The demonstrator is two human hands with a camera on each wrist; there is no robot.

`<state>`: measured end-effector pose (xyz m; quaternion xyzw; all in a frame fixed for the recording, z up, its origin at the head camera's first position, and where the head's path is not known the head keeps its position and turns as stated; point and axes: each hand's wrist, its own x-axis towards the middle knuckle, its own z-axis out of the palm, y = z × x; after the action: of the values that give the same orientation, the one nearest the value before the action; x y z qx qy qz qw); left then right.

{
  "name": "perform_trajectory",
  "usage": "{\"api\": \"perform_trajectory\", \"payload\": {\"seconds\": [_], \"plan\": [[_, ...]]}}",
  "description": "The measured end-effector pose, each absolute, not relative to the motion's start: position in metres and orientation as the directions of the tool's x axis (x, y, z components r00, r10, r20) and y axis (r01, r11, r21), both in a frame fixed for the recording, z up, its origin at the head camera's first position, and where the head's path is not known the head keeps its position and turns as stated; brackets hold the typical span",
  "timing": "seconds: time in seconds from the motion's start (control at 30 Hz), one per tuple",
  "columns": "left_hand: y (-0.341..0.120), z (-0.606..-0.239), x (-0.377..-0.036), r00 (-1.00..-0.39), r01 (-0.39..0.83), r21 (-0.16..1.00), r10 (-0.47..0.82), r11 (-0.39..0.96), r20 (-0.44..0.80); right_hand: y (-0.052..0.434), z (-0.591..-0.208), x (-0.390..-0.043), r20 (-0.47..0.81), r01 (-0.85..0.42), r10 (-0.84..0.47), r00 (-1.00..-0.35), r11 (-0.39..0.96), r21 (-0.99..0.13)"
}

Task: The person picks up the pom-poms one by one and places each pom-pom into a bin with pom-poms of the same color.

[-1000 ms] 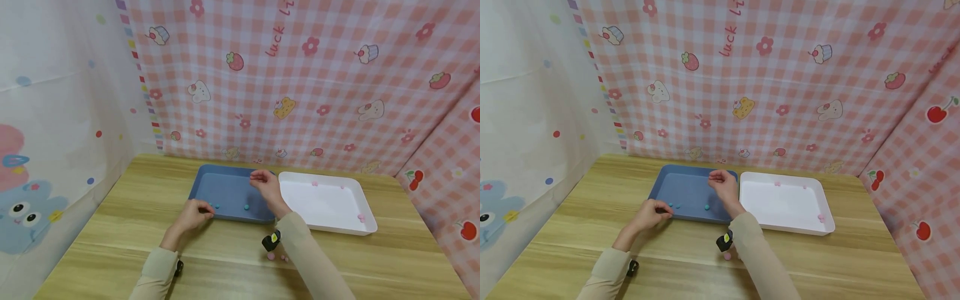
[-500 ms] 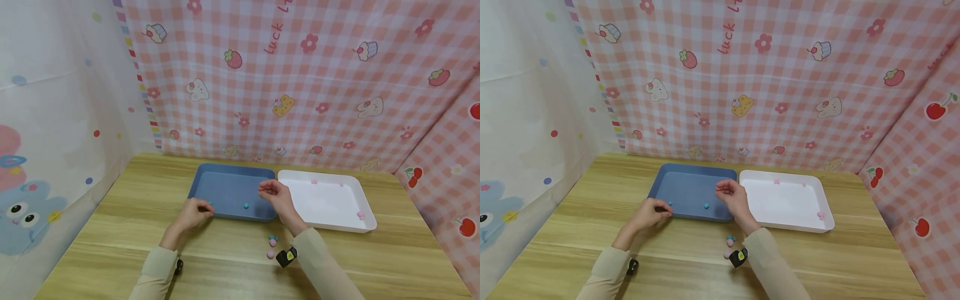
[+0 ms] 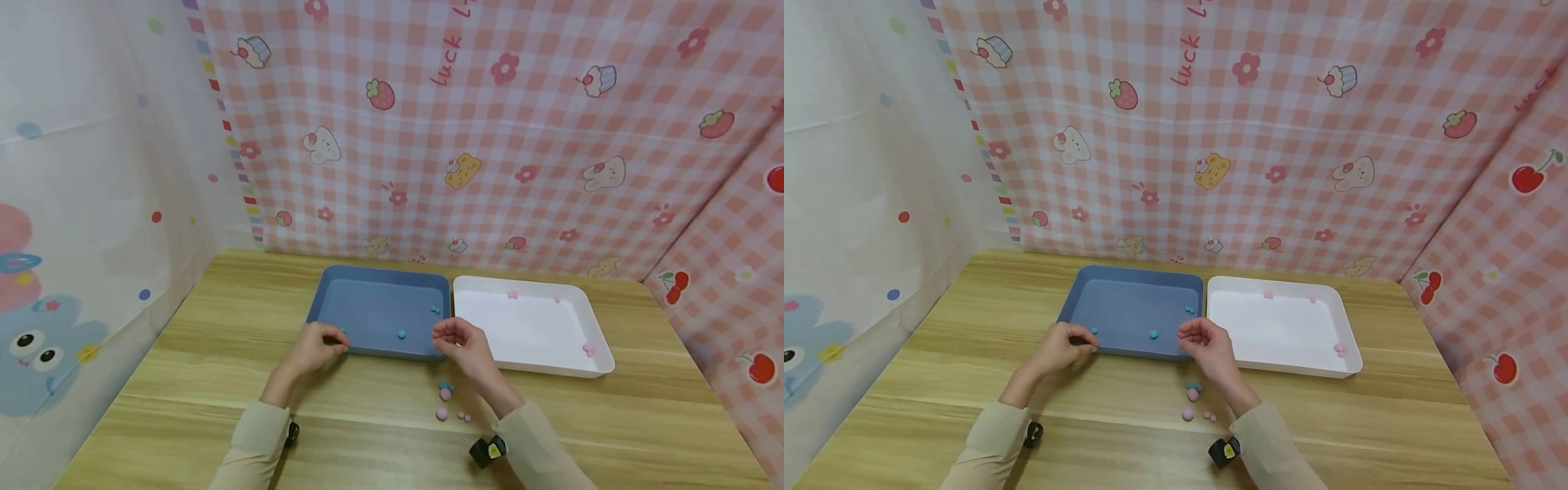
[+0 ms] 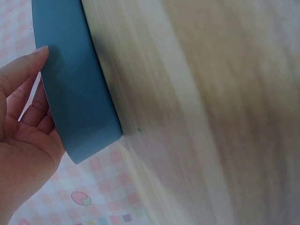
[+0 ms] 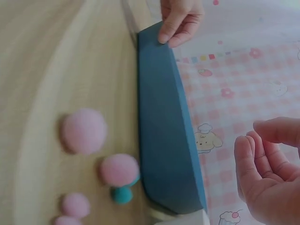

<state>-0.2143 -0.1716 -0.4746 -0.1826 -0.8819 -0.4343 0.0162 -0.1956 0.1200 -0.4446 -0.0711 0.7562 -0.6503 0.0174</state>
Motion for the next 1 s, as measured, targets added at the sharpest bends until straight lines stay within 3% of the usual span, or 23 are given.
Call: {"api": "perform_trajectory", "payload": {"seconds": [1.0], "plan": [[-0.171, -0.473, -0.213, -0.940, 0.312, 0.765, 0.298, 0.564, 0.164, 0.144, -0.480, -0.165, -0.054, 0.013, -0.195, -0.979, 0.209, -0.978]]}}
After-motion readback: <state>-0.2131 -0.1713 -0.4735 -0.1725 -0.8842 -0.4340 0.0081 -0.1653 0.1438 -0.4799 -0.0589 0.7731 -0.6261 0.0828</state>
